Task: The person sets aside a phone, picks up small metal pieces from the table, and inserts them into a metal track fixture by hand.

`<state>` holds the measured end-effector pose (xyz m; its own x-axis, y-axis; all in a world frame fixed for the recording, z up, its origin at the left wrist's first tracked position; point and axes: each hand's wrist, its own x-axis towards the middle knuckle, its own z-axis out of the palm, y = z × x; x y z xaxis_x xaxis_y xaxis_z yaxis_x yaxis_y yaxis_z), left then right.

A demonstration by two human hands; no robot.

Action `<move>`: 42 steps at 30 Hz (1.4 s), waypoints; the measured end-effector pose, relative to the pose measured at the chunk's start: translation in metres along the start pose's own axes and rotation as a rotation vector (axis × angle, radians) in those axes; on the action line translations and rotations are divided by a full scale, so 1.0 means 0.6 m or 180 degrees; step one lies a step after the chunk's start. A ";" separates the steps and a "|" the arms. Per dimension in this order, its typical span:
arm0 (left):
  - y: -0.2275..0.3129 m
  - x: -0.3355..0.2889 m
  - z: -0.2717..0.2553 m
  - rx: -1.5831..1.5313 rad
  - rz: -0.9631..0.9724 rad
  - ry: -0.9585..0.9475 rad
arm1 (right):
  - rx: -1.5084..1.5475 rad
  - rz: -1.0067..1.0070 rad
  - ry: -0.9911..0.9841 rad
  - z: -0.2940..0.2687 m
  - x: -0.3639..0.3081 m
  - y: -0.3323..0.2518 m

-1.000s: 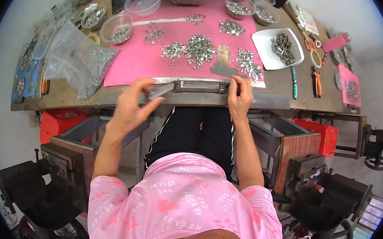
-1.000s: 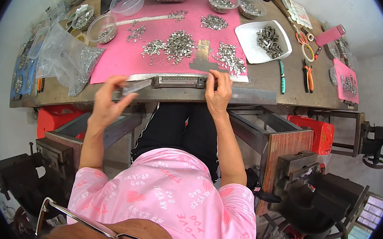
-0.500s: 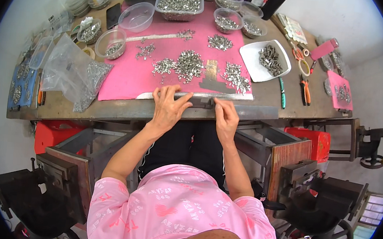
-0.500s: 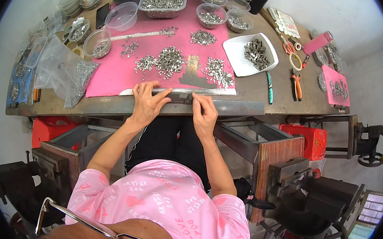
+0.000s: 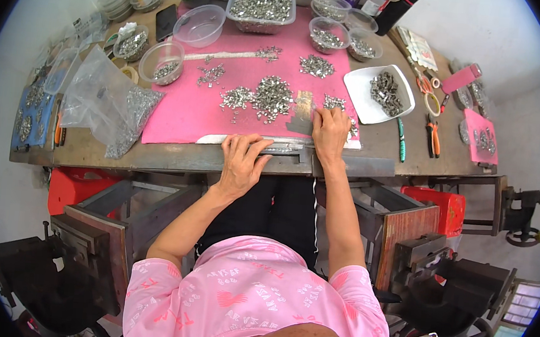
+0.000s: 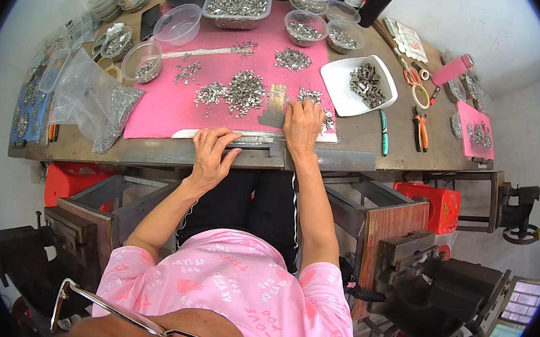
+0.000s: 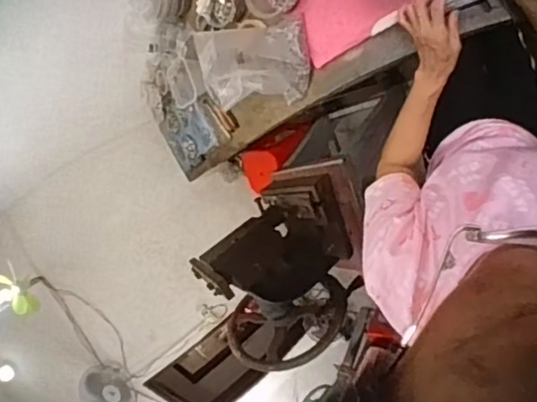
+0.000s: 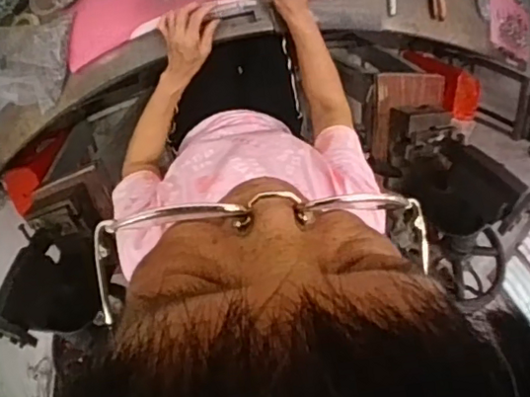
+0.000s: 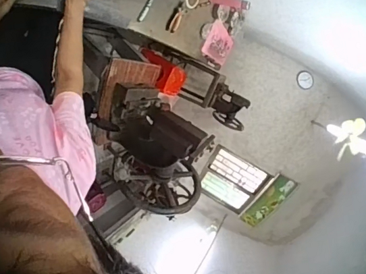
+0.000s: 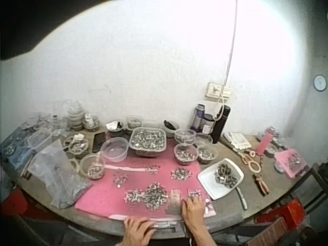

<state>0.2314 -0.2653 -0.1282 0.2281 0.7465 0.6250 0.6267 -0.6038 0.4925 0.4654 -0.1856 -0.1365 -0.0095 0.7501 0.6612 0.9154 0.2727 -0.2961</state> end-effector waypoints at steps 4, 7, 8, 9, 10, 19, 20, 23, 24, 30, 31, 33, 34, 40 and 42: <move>-0.004 0.000 -0.003 -0.0099 0.0010 0.0072 | -0.0206 -0.0195 -0.0020 -0.005 0.007 -0.005; -0.007 0.000 0.002 -0.0106 -0.0036 -0.0003 | 0.0308 -0.0106 -0.0184 -0.024 0.006 -0.014; -0.009 0.000 0.004 -0.0132 -0.0040 -0.0035 | 0.0314 -0.0102 -0.0201 -0.042 0.003 -0.026; -0.011 -0.001 0.004 -0.0131 -0.0061 -0.0045 | 0.0918 0.0066 -0.0525 -0.062 -0.004 -0.041; -0.011 -0.001 0.003 -0.0149 -0.0059 -0.0049 | 0.1521 0.0237 -0.0846 -0.081 -0.012 -0.055; -0.008 0.001 -0.001 -0.0249 -0.0051 -0.0033 | 0.1631 -0.0063 -0.0799 -0.097 -0.050 -0.091; -0.008 0.001 -0.001 -0.0258 -0.0060 -0.0028 | 0.1594 -0.0102 -0.0795 -0.097 -0.050 -0.091; -0.008 0.004 0.002 -0.0298 -0.0069 -0.0019 | 0.1555 -0.0172 -0.0782 -0.097 -0.045 -0.090; -0.009 0.005 0.003 -0.0297 -0.0067 -0.0022 | 0.1552 -0.0202 -0.0770 -0.098 -0.044 -0.090; -0.009 0.009 -0.003 -0.0220 -0.0021 0.0092 | 0.1132 -0.0630 -0.0693 -0.101 -0.044 -0.095; -0.009 0.003 0.000 -0.0275 -0.0069 0.0043 | 0.1037 -0.0792 -0.0754 -0.099 -0.053 -0.089; -0.006 -0.001 0.001 -0.0357 -0.0118 -0.0041 | 0.0892 -0.0942 -0.0562 -0.098 -0.071 -0.089; -0.006 0.003 0.001 -0.0304 -0.0072 0.0050 | 0.0764 -0.1042 -0.0438 -0.100 -0.075 -0.091; -0.004 0.017 -0.020 -0.0319 -0.0279 -0.0121 | 0.1647 -0.0500 -0.1131 -0.107 -0.035 -0.040; -0.029 0.049 -0.029 -0.0140 -0.0007 -0.0317 | 0.1445 -0.0352 -0.0891 -0.101 0.018 -0.043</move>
<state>0.2141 -0.2381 -0.1079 0.3010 0.7707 0.5616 0.5946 -0.6121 0.5214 0.4658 -0.2208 -0.0799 -0.2594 0.8172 0.5147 0.6377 0.5452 -0.5441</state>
